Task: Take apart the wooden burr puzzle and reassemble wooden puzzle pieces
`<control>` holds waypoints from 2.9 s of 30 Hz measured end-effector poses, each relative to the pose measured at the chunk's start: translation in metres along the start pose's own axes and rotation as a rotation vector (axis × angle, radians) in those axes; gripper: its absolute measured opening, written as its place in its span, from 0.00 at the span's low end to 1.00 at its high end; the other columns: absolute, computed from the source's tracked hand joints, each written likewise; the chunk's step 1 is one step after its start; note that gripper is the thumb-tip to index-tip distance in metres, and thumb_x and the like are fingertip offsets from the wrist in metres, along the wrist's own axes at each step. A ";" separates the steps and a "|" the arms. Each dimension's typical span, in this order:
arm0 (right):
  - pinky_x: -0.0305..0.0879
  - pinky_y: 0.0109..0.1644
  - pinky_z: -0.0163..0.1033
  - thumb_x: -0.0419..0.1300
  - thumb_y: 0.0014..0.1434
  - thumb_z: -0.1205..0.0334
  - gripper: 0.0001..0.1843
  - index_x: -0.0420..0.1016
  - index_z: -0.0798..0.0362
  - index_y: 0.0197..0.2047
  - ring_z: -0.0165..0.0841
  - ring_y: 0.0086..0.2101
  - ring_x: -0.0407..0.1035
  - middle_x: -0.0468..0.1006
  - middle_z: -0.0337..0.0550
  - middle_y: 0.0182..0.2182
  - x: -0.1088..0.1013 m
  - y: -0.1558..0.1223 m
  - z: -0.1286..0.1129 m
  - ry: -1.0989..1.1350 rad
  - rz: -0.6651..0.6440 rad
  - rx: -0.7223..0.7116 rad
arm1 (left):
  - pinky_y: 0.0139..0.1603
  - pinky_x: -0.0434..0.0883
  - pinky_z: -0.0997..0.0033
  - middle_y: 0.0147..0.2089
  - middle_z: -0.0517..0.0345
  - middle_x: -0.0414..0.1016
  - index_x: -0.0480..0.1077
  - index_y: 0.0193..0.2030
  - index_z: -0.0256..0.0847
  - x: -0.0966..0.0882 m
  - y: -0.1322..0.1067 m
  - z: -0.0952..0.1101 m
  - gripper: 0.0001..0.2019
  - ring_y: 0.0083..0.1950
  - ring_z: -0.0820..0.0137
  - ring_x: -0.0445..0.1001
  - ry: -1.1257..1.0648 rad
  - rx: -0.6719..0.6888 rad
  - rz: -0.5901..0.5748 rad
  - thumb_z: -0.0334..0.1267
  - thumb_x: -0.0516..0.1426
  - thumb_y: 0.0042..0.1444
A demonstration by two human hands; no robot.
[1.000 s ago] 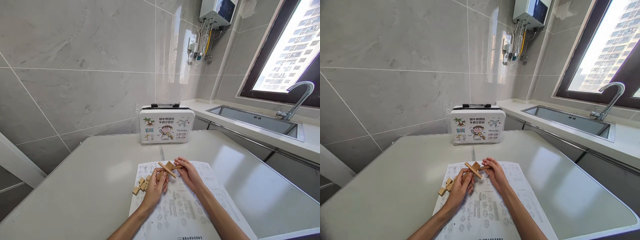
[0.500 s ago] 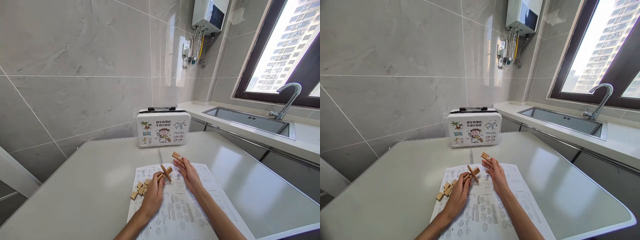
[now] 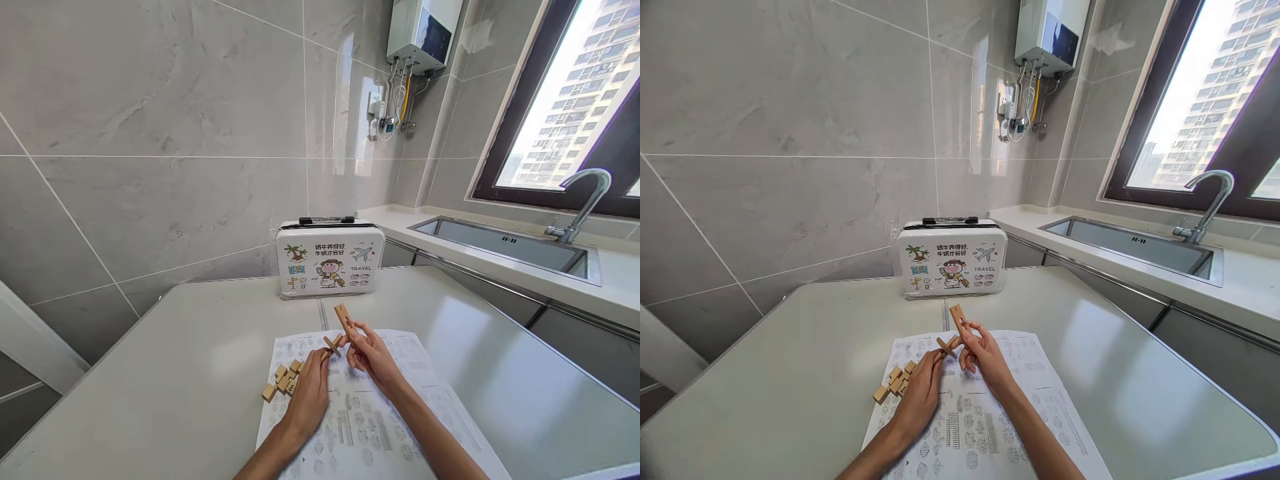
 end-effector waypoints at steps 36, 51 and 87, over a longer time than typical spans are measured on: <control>0.50 0.13 0.29 0.60 0.61 0.34 0.28 0.52 0.46 0.37 0.29 0.11 0.67 0.78 0.32 0.22 0.023 -0.011 0.030 -0.248 -0.205 0.163 | 0.42 0.67 0.60 0.41 0.53 0.74 0.64 0.45 0.44 0.008 -0.007 -0.015 0.12 0.40 0.60 0.74 0.022 -0.059 0.070 0.46 0.45 0.73; 0.54 0.14 0.29 0.62 0.60 0.35 0.28 0.54 0.48 0.39 0.28 0.13 0.68 0.81 0.38 0.28 0.026 -0.014 0.042 -0.178 -0.292 0.214 | 0.54 0.69 0.53 0.51 0.46 0.73 0.57 0.49 0.44 0.002 -0.007 -0.016 0.07 0.52 0.59 0.75 -0.117 -0.058 0.146 0.43 0.48 0.72; 0.58 0.21 0.28 0.63 0.55 0.61 0.18 0.56 0.45 0.41 0.24 0.19 0.62 0.72 0.29 0.28 -0.104 -0.009 0.015 0.271 0.769 -0.160 | 0.41 0.70 0.63 0.48 0.55 0.67 0.49 0.60 0.46 0.021 -0.008 -0.020 0.19 0.32 0.72 0.67 -0.027 -0.019 -0.022 0.32 0.51 0.65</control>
Point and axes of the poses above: each hand's wrist, its own y-axis towards the middle knuckle, its own x-axis out of the palm, z = x × y, the point moved 9 cm from there along y, towards the middle knuckle
